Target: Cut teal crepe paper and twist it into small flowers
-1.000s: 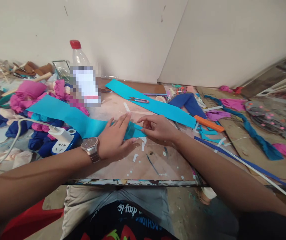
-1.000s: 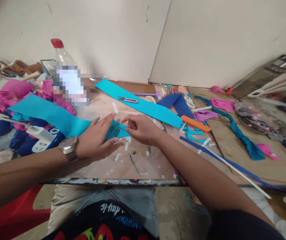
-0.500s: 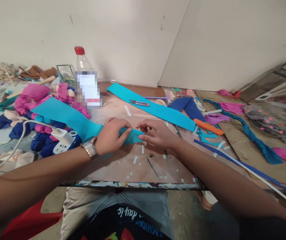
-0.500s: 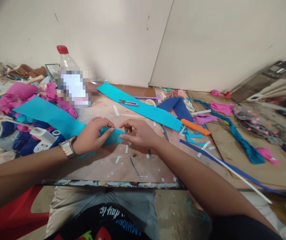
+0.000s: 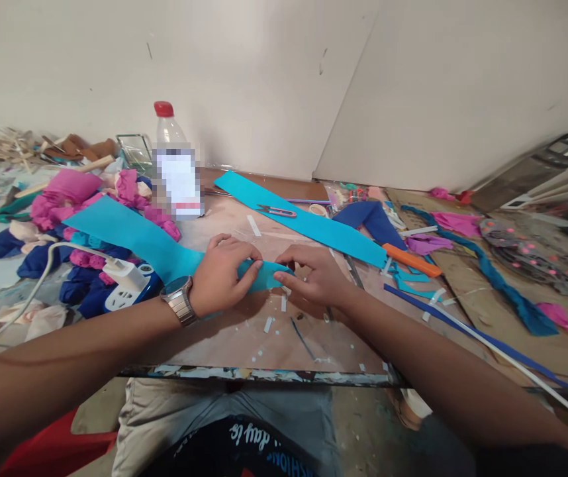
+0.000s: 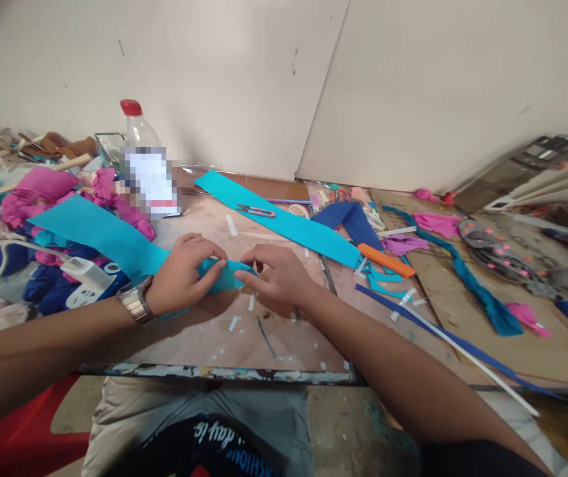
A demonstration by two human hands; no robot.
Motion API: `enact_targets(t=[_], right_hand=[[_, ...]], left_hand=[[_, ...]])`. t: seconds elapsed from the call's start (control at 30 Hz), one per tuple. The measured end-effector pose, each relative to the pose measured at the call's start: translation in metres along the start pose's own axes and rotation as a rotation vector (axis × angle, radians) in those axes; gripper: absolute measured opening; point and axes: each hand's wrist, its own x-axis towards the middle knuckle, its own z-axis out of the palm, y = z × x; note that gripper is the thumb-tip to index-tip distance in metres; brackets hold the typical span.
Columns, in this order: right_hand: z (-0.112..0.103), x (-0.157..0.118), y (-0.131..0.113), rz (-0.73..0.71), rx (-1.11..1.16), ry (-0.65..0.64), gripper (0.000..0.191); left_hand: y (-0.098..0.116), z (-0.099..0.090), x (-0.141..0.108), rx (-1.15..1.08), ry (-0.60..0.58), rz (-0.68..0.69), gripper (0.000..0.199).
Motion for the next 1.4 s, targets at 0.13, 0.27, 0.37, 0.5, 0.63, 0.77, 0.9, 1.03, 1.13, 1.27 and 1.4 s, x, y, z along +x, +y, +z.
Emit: enact_targets(t=[0.13, 0.27, 0.37, 0.5, 0.63, 0.77, 0.9, 1.03, 1.13, 1.27, 1.4], right_hand=[[0.002, 0.000, -0.001, -0.008, -0.022, 0.028, 0.023], [0.003, 0.000, 0.001, -0.036, -0.003, 0.005, 0.022], [0.005, -0.001, 0.005, -0.007, 0.000, -0.010, 0.025], [0.007, 0.000, 0.009, 0.030, 0.040, 0.018, 0.020], [0.007, 0.001, 0.012, -0.002, 0.115, 0.075, 0.015], [0.008, -0.001, 0.015, 0.049, 0.189, 0.095, 0.016], [0.012, -0.004, 0.021, 0.131, 0.305, 0.013, 0.029], [0.013, -0.002, 0.025, 0.165, 0.407, -0.010, 0.020], [0.010, 0.000, 0.022, 0.329, 0.520, -0.099, 0.024], [0.006, 0.001, 0.016, 0.357, 0.492, -0.202, 0.038], [0.006, 0.000, 0.014, 0.330, 0.445, -0.113, 0.044]], left_hand=[[0.001, 0.000, -0.002, -0.025, -0.009, 0.025, 0.024], [0.002, -0.001, -0.001, -0.063, -0.031, 0.044, 0.026], [0.003, -0.003, 0.000, -0.067, 0.010, 0.050, 0.026], [0.005, -0.008, 0.001, -0.025, 0.050, 0.084, 0.024], [0.009, -0.011, -0.001, 0.036, 0.089, 0.168, 0.020], [0.012, -0.011, -0.003, 0.065, 0.077, 0.225, 0.019], [0.011, -0.010, -0.003, 0.096, 0.045, 0.237, 0.023], [0.008, -0.008, -0.004, 0.105, 0.071, 0.252, 0.024], [0.008, -0.007, -0.004, 0.071, 0.077, 0.223, 0.025], [0.009, -0.006, -0.003, -0.025, -0.003, 0.071, 0.026], [0.007, -0.003, -0.001, -0.113, -0.078, -0.068, 0.023]])
